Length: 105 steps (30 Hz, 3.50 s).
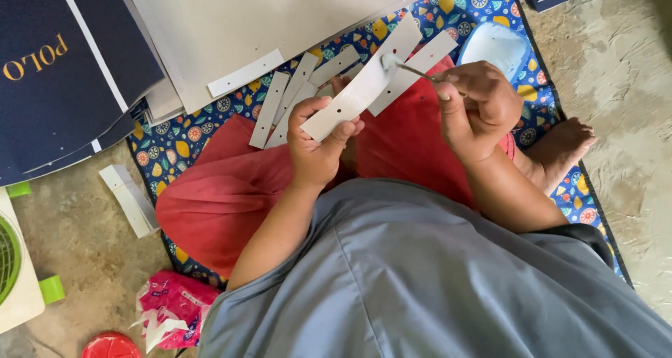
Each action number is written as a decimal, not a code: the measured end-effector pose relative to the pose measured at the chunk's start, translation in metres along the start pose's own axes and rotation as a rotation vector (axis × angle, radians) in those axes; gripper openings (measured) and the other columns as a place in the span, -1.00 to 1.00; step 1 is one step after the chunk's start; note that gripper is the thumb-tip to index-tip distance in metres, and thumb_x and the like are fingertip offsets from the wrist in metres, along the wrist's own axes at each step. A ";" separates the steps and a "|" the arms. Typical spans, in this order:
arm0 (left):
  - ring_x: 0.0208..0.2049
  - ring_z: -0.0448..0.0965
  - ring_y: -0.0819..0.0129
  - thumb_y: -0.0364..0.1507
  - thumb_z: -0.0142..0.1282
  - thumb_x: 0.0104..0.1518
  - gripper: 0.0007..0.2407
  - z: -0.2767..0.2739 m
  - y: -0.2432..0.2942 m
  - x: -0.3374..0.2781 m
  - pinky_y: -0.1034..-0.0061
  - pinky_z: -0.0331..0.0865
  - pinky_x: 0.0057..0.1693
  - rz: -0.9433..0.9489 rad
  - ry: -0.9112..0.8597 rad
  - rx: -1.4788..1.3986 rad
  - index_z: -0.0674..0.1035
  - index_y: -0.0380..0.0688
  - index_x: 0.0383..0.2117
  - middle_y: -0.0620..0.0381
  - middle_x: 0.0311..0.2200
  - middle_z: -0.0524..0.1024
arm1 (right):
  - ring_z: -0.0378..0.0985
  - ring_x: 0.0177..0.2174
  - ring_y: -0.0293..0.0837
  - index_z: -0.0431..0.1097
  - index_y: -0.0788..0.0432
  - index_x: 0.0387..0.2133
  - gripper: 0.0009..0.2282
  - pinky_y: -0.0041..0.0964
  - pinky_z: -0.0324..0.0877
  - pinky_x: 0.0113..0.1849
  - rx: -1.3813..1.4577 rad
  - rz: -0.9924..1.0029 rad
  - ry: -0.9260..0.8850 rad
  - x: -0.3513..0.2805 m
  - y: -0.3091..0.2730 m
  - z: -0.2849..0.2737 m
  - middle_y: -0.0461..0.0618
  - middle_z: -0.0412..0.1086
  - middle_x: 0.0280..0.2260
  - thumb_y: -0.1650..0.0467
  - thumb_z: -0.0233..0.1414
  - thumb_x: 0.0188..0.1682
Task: The person assembles paper boxes by applying glue to small white cardboard strips and attaching them to larger cardboard panels. They then fold and attach dark blue cardboard pieces to form the box structure. The process is repeated for multiple units.
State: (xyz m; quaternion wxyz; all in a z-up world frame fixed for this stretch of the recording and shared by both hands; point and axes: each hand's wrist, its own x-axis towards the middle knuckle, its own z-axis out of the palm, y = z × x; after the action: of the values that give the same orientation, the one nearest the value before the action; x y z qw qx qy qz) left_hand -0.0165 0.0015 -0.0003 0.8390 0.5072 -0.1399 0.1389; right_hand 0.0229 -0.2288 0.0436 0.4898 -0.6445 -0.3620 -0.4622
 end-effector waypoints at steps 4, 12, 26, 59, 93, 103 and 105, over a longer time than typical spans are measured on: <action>-0.22 0.73 0.18 -0.63 0.28 0.14 -0.66 -0.001 0.000 0.001 0.16 0.72 -0.07 -0.014 0.015 -0.002 0.40 -0.29 0.00 -0.24 -0.27 0.66 | 0.48 -0.60 0.13 0.45 0.51 -0.39 -0.89 -0.12 0.37 -0.52 0.014 0.032 -0.012 -0.003 -0.002 -0.006 0.34 0.48 -0.52 0.61 0.20 0.09; -0.26 0.73 0.07 -0.65 0.31 0.09 -0.66 0.004 0.001 -0.002 0.10 0.71 -0.12 -0.060 -0.021 -0.017 0.41 -0.34 -0.05 -0.32 -0.32 0.65 | 0.43 -0.60 0.06 0.44 0.51 -0.40 -0.86 -0.20 0.33 -0.53 0.014 0.056 0.039 0.002 0.003 0.000 0.35 0.49 -0.49 0.58 0.20 0.10; -0.27 0.73 0.09 -0.61 0.32 0.10 -0.64 0.004 -0.005 -0.004 0.09 0.71 -0.14 -0.086 0.004 -0.028 0.40 -0.32 -0.03 -0.32 -0.34 0.64 | 0.49 -0.59 0.13 0.46 0.45 -0.42 -0.85 -0.14 0.35 -0.55 -0.002 0.051 -0.038 -0.001 -0.011 0.001 0.33 0.50 -0.50 0.55 0.23 0.08; -0.22 0.64 0.25 -0.59 0.24 0.20 -0.61 -0.047 -0.033 0.011 0.43 0.64 -0.05 -0.300 0.105 -0.030 0.32 -0.09 0.08 -0.11 -0.11 0.51 | 0.39 -0.09 0.05 0.35 0.25 -0.01 -0.69 -0.15 0.34 -0.17 -0.884 0.723 -0.082 -0.151 0.115 -0.137 0.13 0.29 -0.02 0.63 0.12 -0.03; -0.34 0.75 0.12 -0.66 0.31 0.11 -0.62 -0.229 0.116 -0.050 0.37 0.73 -0.20 -0.052 0.446 0.145 0.47 -0.34 0.05 -0.18 -0.36 0.64 | 0.56 -0.28 0.32 0.36 0.63 0.14 -0.46 0.14 0.54 -0.18 0.460 0.211 -0.996 0.016 0.035 0.274 0.41 0.32 -0.18 0.74 0.37 -0.14; -0.30 0.75 0.15 -0.65 0.34 0.09 -0.61 -0.242 0.120 -0.049 0.37 0.73 -0.14 -0.046 0.475 0.140 0.48 -0.31 0.05 -0.14 -0.32 0.62 | 0.54 -0.26 0.24 0.34 0.62 0.13 -0.52 0.11 0.52 -0.14 0.503 0.378 -0.987 0.022 0.034 0.301 0.37 0.31 -0.19 0.75 0.32 -0.07; -0.31 0.75 0.14 -0.66 0.36 0.06 -0.57 -0.243 0.118 -0.043 0.38 0.73 -0.16 -0.029 0.488 0.107 0.45 -0.36 0.07 -0.16 -0.33 0.62 | 0.53 -0.28 0.31 0.35 0.64 0.09 -0.55 0.18 0.51 -0.17 0.473 0.362 -0.960 0.026 0.033 0.301 0.42 0.30 -0.21 0.76 0.31 -0.07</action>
State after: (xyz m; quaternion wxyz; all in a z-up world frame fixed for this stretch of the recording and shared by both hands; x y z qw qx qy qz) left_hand -0.0779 0.2667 -0.0297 0.8217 0.5043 0.0815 0.2526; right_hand 0.1337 0.0542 0.0304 0.4725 -0.7071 -0.5217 0.0680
